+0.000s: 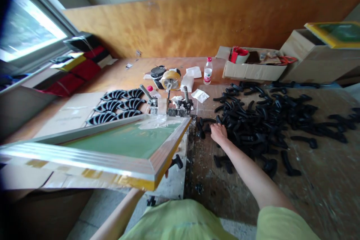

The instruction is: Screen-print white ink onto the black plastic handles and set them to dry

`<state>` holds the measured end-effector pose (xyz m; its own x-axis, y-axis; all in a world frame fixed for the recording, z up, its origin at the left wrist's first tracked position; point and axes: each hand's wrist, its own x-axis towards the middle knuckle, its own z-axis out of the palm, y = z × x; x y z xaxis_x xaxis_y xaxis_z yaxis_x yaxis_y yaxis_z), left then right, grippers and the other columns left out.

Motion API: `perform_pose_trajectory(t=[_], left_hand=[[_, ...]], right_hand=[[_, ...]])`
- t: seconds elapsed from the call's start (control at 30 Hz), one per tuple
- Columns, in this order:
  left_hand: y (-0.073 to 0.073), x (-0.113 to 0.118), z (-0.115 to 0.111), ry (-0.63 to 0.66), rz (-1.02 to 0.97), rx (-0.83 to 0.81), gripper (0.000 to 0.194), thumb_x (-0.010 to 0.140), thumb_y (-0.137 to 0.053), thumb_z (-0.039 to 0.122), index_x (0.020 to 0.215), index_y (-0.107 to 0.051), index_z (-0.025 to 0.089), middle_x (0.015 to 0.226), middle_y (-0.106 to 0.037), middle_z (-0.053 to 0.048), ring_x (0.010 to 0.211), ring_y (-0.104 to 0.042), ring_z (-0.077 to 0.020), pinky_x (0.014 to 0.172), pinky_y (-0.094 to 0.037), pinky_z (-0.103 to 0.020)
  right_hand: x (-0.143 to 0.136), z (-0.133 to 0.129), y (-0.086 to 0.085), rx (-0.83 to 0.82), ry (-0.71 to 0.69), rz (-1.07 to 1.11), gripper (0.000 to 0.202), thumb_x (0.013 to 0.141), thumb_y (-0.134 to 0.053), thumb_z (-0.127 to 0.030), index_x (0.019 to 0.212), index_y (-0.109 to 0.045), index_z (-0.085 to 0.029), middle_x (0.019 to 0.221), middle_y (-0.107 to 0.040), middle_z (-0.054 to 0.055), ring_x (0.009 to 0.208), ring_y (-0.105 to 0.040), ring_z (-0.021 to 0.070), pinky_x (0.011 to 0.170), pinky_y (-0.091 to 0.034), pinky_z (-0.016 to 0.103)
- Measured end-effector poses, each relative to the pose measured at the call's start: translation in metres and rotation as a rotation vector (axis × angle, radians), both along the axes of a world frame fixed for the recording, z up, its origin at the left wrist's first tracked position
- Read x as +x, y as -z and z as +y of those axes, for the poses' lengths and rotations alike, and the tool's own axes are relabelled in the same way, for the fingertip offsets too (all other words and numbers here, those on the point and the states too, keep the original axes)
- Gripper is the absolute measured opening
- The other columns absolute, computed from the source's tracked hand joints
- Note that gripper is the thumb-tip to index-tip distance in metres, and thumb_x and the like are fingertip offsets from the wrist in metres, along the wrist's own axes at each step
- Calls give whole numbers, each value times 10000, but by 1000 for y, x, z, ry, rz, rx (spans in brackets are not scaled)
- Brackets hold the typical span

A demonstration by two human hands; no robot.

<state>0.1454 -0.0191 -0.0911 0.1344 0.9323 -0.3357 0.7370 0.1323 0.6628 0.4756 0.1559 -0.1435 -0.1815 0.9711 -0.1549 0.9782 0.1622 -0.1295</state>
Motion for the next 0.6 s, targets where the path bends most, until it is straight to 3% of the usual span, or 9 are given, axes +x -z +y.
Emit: perform_pose_trajectory(t=[0.13,0.2,0.27,0.37,0.47,0.6], left_hand=[[-1,62,26,123,-170,120,287,843,-508,404,1020,-693,274,960,-731,-52,1016,-628,-238,918,-488,-352],[-8,77,31,171,-236,208,341,864,-490,396,1136,-657,277,1132,-692,-62,1101,-598,-237,981,-454,-372],[-17,79,29,167,-240,234,365,880,-476,396,1173,-639,250,1172,-671,-87,1091,-605,-235,974,-455,-372],[-28,60,15,118,-250,201,368,907,-442,409,1148,-646,220,1060,-699,-90,901,-654,-198,844,-501,-322],[-34,26,-1,39,-316,127,378,916,-430,437,1142,-640,219,968,-711,-60,726,-636,-147,700,-499,-264],[-33,-28,-11,-200,-440,48,428,897,-445,487,1133,-618,173,894,-697,-58,668,-601,-129,561,-449,-221]], right_hand=[[29,-10,-11,71,217,234,276,790,-589,-197,1063,-629,-185,1010,-687,117,958,-616,260,820,-454,374],[30,-16,-25,181,345,418,347,778,-620,-260,1116,-592,-190,984,-691,102,889,-634,254,791,-473,371],[15,-29,-39,278,335,572,359,779,-625,-302,1119,-586,-195,982,-691,95,874,-636,258,796,-482,385],[-40,-62,-51,287,132,667,264,815,-592,-284,1067,-636,-218,1009,-692,93,933,-625,269,834,-479,399],[-112,-95,-51,219,-65,607,238,834,-574,-220,1049,-675,-236,1019,-694,90,1001,-606,273,885,-456,404],[-179,-110,-50,187,-300,455,301,888,-495,-149,1136,-658,-199,1087,-673,96,1061,-572,235,946,-407,373]])
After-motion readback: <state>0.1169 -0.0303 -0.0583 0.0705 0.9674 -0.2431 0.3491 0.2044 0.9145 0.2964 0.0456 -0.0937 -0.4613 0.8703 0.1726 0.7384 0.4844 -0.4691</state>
